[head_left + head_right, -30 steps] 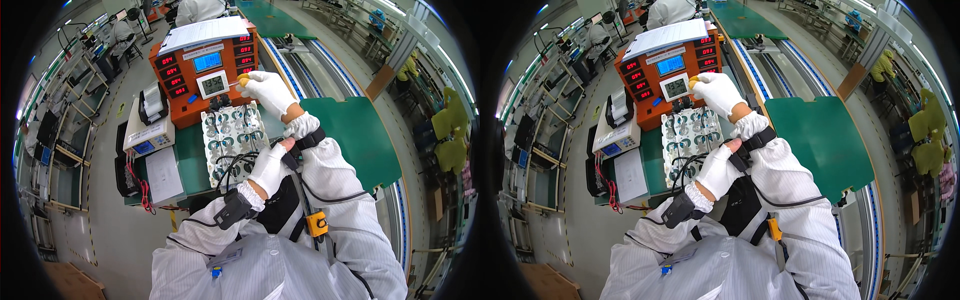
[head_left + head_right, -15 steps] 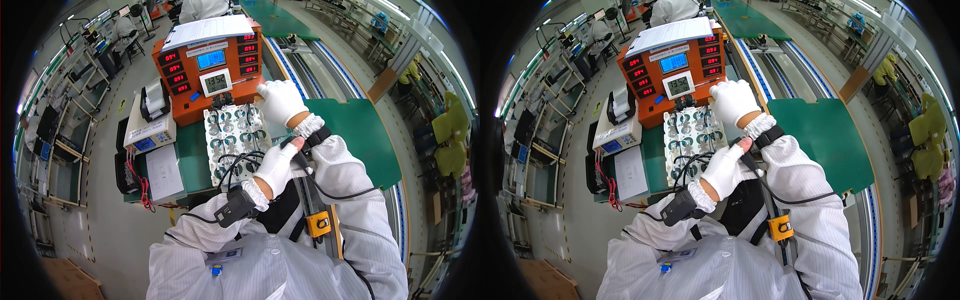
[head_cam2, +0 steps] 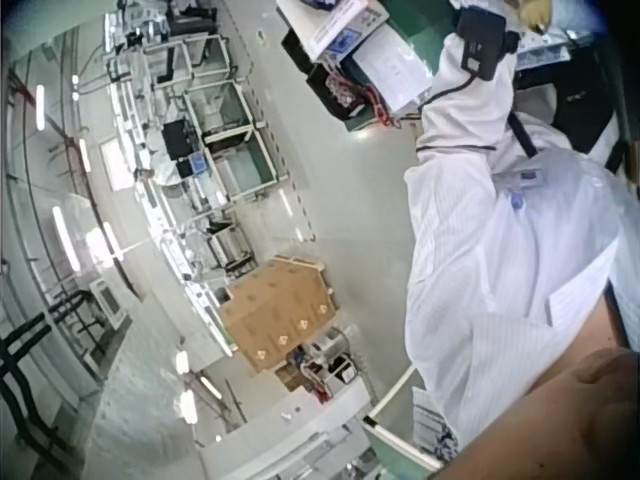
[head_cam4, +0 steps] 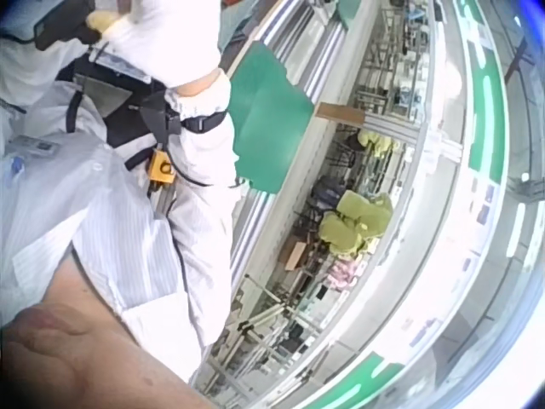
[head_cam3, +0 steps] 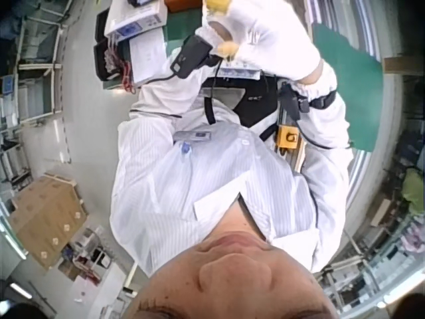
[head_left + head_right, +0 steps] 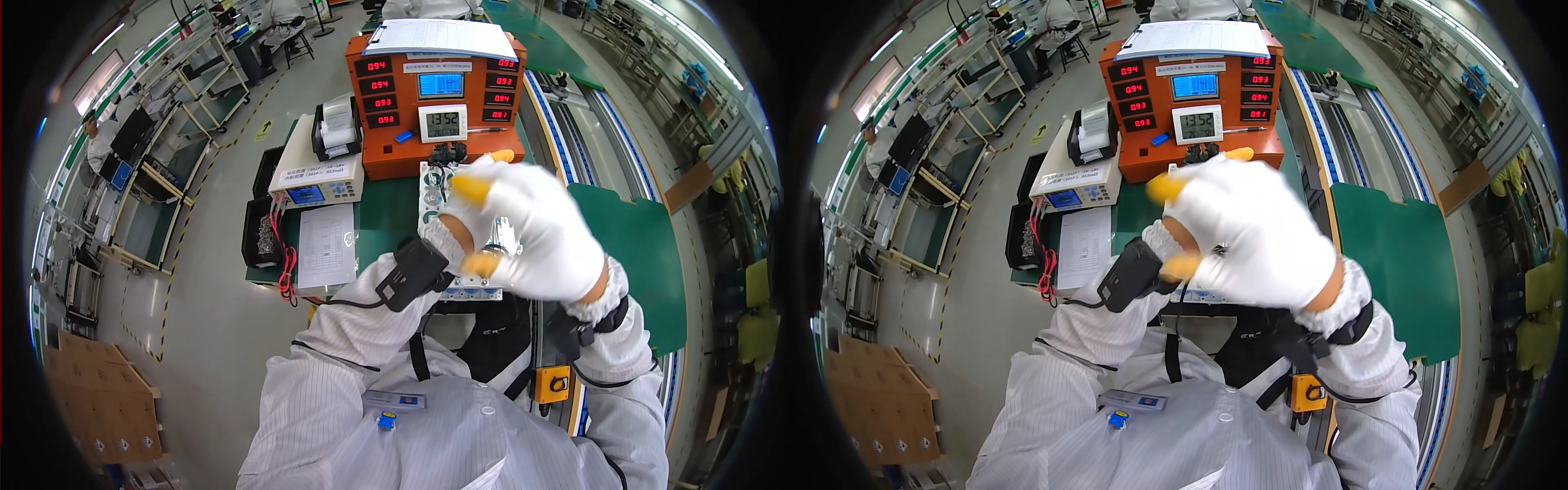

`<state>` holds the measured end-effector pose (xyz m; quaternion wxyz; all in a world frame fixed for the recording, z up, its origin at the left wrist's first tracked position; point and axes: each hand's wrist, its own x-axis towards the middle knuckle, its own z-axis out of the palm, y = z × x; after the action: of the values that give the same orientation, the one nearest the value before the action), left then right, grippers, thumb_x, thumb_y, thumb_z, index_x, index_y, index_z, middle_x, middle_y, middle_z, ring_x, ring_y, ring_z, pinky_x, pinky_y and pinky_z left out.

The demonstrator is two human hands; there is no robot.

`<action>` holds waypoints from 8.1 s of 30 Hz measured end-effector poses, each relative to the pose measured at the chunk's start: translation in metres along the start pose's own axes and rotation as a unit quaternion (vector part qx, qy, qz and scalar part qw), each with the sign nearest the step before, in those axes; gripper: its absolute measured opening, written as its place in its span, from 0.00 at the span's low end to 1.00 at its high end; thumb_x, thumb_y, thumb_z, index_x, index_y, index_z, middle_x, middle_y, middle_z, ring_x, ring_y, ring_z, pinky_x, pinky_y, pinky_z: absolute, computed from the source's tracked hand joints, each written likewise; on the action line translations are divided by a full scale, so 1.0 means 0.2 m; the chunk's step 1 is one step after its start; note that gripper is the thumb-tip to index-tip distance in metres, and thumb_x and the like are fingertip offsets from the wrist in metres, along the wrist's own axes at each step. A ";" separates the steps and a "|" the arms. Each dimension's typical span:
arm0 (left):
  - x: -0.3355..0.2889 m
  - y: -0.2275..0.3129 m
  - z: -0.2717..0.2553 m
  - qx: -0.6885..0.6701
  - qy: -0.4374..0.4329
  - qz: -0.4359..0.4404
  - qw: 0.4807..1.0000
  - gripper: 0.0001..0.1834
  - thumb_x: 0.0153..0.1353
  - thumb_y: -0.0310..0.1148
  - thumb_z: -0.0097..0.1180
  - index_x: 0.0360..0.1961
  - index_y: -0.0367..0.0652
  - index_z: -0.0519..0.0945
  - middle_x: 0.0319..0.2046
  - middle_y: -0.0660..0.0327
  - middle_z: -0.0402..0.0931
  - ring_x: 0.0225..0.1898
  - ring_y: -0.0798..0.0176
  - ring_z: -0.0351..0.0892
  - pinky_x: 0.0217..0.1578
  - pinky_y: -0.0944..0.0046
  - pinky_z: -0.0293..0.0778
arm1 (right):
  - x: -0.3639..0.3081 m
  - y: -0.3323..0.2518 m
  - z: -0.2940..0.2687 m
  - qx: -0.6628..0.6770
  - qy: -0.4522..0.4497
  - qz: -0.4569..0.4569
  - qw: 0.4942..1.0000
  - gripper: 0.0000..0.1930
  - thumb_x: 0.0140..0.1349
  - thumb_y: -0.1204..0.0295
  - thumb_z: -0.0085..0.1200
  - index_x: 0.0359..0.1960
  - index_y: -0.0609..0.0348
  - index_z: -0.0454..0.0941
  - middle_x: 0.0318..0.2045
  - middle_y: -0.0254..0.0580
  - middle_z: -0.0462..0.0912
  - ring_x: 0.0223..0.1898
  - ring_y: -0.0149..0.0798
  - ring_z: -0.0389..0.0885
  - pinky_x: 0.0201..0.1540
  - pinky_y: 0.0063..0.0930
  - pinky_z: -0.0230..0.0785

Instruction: Assembling, wiring, and testing a multi-cell battery pack using industrial testing equipment and tools.

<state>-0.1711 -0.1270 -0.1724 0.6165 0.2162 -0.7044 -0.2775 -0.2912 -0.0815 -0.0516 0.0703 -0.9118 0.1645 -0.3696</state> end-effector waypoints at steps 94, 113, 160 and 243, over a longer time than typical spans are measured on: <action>-0.69 -0.72 -0.70 0.627 -0.134 -0.332 0.692 0.29 0.61 0.50 0.57 0.60 0.48 0.75 0.62 0.52 0.69 0.71 0.49 0.55 0.71 0.46 0.45 | -1.10 1.17 0.62 -0.255 -0.050 0.415 0.872 0.20 0.58 0.63 0.59 0.50 0.59 0.77 0.60 0.45 0.73 0.58 0.47 0.75 0.55 0.41 0.72; -0.72 -0.83 -0.73 0.664 -0.141 -0.261 0.686 0.24 0.56 0.43 0.60 0.51 0.43 0.79 0.54 0.51 0.74 0.67 0.48 0.60 0.67 0.45 0.54 | -1.14 1.25 0.64 -0.249 -0.042 0.421 0.871 0.20 0.58 0.61 0.58 0.50 0.57 0.77 0.58 0.42 0.72 0.53 0.46 0.77 0.52 0.42 0.73; -0.68 -0.74 -0.70 0.622 -0.112 -0.322 0.705 0.25 0.55 0.41 0.62 0.54 0.44 0.78 0.59 0.52 0.70 0.71 0.50 0.56 0.70 0.47 0.49 | -1.07 1.17 0.61 -0.249 -0.070 0.447 0.856 0.22 0.56 0.63 0.60 0.52 0.57 0.77 0.61 0.42 0.71 0.57 0.46 0.75 0.56 0.41 0.71; -0.70 -0.78 -0.71 0.664 -0.125 -0.271 0.685 0.28 0.61 0.49 0.57 0.60 0.47 0.76 0.58 0.53 0.73 0.69 0.50 0.60 0.69 0.46 0.52 | -1.13 1.24 0.66 -0.273 -0.054 0.426 0.861 0.21 0.59 0.62 0.57 0.52 0.57 0.77 0.61 0.41 0.73 0.59 0.44 0.74 0.58 0.42 0.70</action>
<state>-0.0156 -0.1721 -0.3669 0.1155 0.7138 -0.6857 0.0833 -0.4128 -0.2335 -0.3546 -0.0218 -0.7543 0.6268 -0.1941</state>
